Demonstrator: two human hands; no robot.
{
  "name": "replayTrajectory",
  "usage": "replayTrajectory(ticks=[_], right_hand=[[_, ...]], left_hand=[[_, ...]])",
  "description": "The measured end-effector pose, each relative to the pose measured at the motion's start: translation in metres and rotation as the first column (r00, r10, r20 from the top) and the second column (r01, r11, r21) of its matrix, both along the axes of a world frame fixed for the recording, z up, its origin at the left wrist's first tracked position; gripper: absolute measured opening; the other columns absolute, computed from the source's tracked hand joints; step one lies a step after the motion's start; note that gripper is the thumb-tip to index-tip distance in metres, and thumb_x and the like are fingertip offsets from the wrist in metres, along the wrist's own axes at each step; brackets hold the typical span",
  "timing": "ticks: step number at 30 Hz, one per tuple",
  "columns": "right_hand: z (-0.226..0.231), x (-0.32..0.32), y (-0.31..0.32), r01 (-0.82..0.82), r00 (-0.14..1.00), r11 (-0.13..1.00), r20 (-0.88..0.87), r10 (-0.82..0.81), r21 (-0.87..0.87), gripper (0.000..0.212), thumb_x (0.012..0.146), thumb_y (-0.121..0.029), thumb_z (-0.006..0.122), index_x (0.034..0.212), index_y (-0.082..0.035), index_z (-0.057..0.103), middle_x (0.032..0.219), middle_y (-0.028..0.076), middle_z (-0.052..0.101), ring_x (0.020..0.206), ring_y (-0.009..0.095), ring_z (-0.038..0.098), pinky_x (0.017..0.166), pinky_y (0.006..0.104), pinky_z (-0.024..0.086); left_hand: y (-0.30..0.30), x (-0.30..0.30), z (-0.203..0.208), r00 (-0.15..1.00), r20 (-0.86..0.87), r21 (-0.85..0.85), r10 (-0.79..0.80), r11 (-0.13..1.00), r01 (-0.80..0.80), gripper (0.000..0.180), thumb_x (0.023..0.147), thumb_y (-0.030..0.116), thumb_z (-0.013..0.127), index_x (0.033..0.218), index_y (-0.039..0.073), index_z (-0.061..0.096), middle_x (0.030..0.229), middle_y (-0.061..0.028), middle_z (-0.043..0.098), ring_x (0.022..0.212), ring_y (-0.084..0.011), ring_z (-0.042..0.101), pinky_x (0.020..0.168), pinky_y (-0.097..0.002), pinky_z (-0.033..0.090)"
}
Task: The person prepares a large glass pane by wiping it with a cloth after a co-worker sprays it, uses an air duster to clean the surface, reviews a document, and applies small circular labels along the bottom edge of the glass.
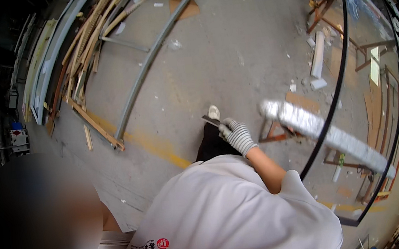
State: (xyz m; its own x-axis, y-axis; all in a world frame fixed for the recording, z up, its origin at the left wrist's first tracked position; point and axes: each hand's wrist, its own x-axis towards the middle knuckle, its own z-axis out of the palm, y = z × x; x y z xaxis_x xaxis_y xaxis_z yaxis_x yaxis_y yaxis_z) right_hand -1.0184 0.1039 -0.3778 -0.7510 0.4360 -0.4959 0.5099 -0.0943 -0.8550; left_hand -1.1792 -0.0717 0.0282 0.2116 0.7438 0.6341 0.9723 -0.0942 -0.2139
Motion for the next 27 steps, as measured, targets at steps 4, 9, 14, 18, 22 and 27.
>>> replayTrajectory(ticks=[4,9,14,18,22,27], right_hand=[[0.034,-0.106,0.06,-0.119,0.988,0.948,-0.057,0.142,0.295,0.022,0.087,-0.023,0.054,0.095,-0.004,0.061,0.072,0.012,0.064,0.063,0.023,0.061,0.063,0.0328,0.049],[0.028,-0.169,0.146,0.002,0.981,0.928,-0.179,0.07,0.374,0.021,0.084,-0.025,0.059,0.091,-0.005,0.06,0.075,0.018,0.062,0.064,0.033,0.061,0.059,0.0366,0.048],[0.027,-0.202,0.23,0.179,0.971,0.979,-0.179,-0.16,0.099,0.02,0.087,-0.022,0.058,0.094,-0.003,0.059,0.065,0.005,0.062,0.055,0.01,0.057,0.05,0.0257,0.046],[0.02,-0.205,0.312,0.576,0.809,0.817,-0.129,-0.573,-0.016,0.024,0.088,-0.02,0.057,0.097,0.001,0.057,0.06,0.006,0.059,0.049,0.01,0.054,0.045,0.0245,0.044],[-0.017,-0.232,0.405,0.778,0.596,0.605,-0.104,-0.796,-0.17,0.024,0.086,-0.019,0.058,0.097,0.002,0.056,0.062,0.008,0.058,0.048,0.015,0.055,0.045,0.0277,0.046],[-0.014,-0.193,0.483,0.9,0.026,0.035,-0.027,-0.999,-0.435,0.024,0.084,-0.018,0.058,0.097,0.002,0.055,0.081,0.015,0.062,0.067,0.024,0.062,0.061,0.0376,0.053]], left_hand=[[0.046,-0.064,0.015,1.0,-0.024,0.052,-0.017,0.998,0.018,0.054,0.085,0.038,0.056,0.119,-0.003,0.049,0.104,-0.0162,0.058,0.094,-0.025,0.058,0.088,-0.0399,0.047],[0.129,-0.155,0.019,0.996,-0.008,0.153,-0.094,0.984,0.094,0.054,0.086,0.038,0.055,0.12,-0.003,0.048,0.103,-0.0156,0.057,0.093,-0.0245,0.058,0.088,-0.0396,0.047],[0.225,-0.219,0.031,0.985,-0.096,0.294,-0.145,0.941,0.167,0.054,0.086,0.038,0.055,0.12,-0.003,0.048,0.102,-0.015,0.056,0.092,-0.024,0.057,0.088,-0.0394,0.047],[0.358,-0.289,0.008,0.939,-0.07,0.331,-0.336,0.88,0.34,0.054,0.086,0.038,0.054,0.12,-0.003,0.047,0.101,-0.0146,0.055,0.091,-0.0236,0.057,0.087,-0.0392,0.046],[0.453,-0.337,0.011,0.905,-0.125,0.338,-0.406,0.84,0.424,0.054,0.087,0.038,0.054,0.121,-0.003,0.047,0.1,-0.0141,0.055,0.091,-0.0232,0.057,0.087,-0.0389,0.046],[0.606,-0.408,0.007,0.783,-0.07,0.419,-0.618,0.694,0.585,0.054,0.087,0.038,0.053,0.121,-0.003,0.046,0.099,-0.0135,0.054,0.09,-0.0227,0.056,0.087,-0.0387,0.046]])
